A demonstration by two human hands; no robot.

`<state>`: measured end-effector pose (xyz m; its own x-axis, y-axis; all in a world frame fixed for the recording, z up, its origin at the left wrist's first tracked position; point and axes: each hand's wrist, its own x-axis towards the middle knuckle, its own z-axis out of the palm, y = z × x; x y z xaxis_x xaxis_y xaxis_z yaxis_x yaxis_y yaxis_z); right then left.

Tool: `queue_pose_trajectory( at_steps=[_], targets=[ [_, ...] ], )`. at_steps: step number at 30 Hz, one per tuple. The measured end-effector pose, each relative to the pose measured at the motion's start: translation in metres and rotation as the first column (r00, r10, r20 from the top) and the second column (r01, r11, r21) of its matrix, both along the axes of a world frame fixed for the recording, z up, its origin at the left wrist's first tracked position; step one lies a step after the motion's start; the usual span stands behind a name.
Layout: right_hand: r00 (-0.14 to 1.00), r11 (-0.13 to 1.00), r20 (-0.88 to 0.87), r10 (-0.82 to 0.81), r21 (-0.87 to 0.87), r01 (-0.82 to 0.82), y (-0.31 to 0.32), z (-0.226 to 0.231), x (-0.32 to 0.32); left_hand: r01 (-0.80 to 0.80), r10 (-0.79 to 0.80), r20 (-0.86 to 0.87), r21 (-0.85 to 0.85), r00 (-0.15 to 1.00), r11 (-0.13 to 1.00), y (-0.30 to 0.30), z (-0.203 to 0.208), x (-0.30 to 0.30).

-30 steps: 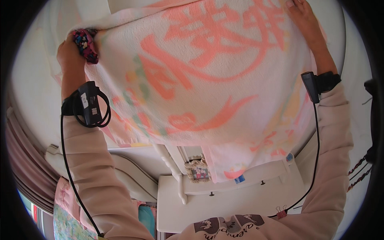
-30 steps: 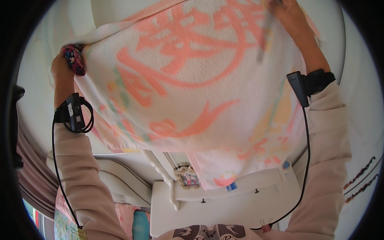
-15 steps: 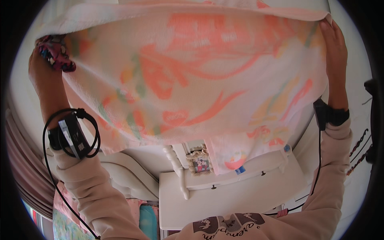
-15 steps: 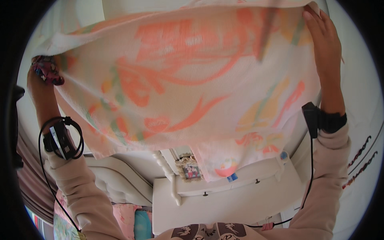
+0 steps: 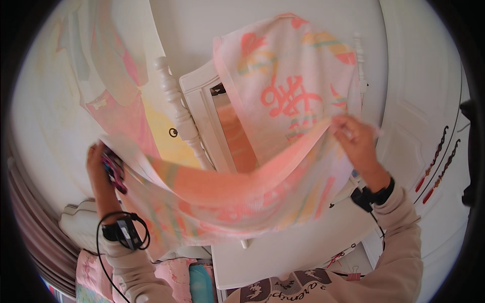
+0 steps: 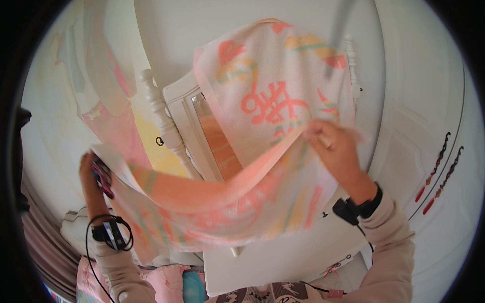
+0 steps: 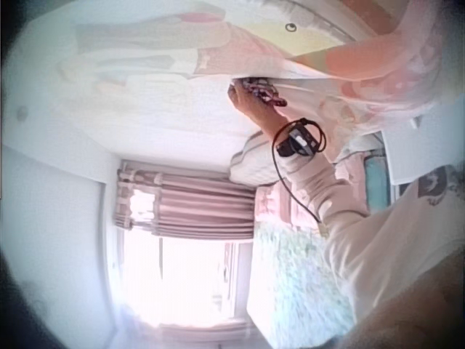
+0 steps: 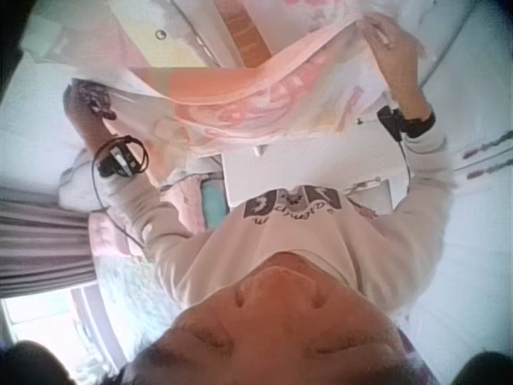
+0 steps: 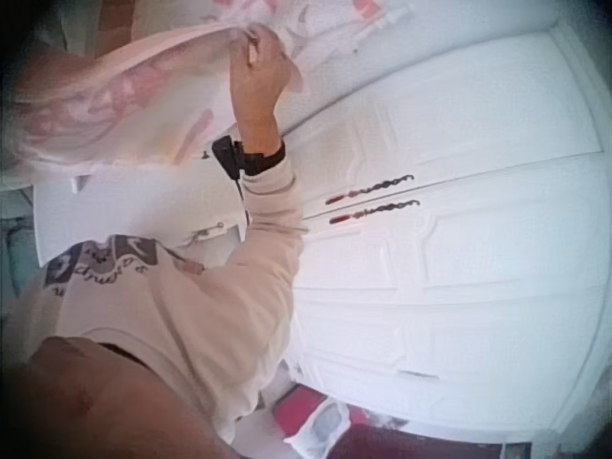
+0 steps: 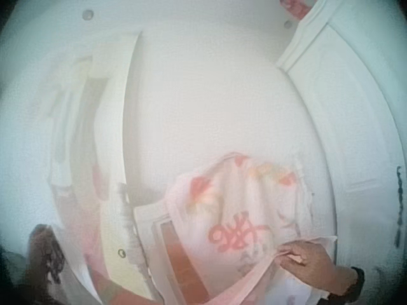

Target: The person wipes a reddish-brown door and a white wardrobe with a small patterned cloth, then folds a light-colored towel on a white dresser and places it on a bed. The person also wipes the wardrobe again and folds a striped pillowcase on the dresser.

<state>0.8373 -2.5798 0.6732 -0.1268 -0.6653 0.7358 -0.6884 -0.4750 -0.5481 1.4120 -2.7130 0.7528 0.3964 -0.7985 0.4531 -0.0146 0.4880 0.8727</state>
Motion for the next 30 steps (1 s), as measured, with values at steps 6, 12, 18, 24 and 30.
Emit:
queue_pose_trajectory(
  at_steps=[6,12,18,24,30],
  targets=[
    [0.98,0.871,-0.191,-0.048,0.473,0.135,-0.005,-0.096,0.024,-0.033,-0.153,0.769,0.221,0.62,0.975,0.018,-0.104,-0.042],
    [0.691,0.809,0.451,0.565,-0.137,-0.572,-0.188,-0.111,0.027,0.181,-0.344,0.784,0.293,0.517,0.939,-0.003,-0.168,-0.204],
    [-0.281,-0.064,0.536,0.796,-0.387,-0.92,-0.195,-0.09,0.015,0.2,-0.139,0.854,0.042,0.501,0.979,0.017,-0.168,-0.361],
    [0.695,0.677,0.334,0.637,0.188,-0.712,-0.194,-0.041,-0.014,0.195,0.201,0.895,-0.297,0.397,0.935,-0.006,-0.123,-0.435],
    [0.947,0.957,-0.141,0.29,0.041,-0.287,-0.123,-0.067,-0.095,0.022,0.102,0.573,-0.205,0.814,0.979,-0.023,-0.036,-0.437]
  ],
)
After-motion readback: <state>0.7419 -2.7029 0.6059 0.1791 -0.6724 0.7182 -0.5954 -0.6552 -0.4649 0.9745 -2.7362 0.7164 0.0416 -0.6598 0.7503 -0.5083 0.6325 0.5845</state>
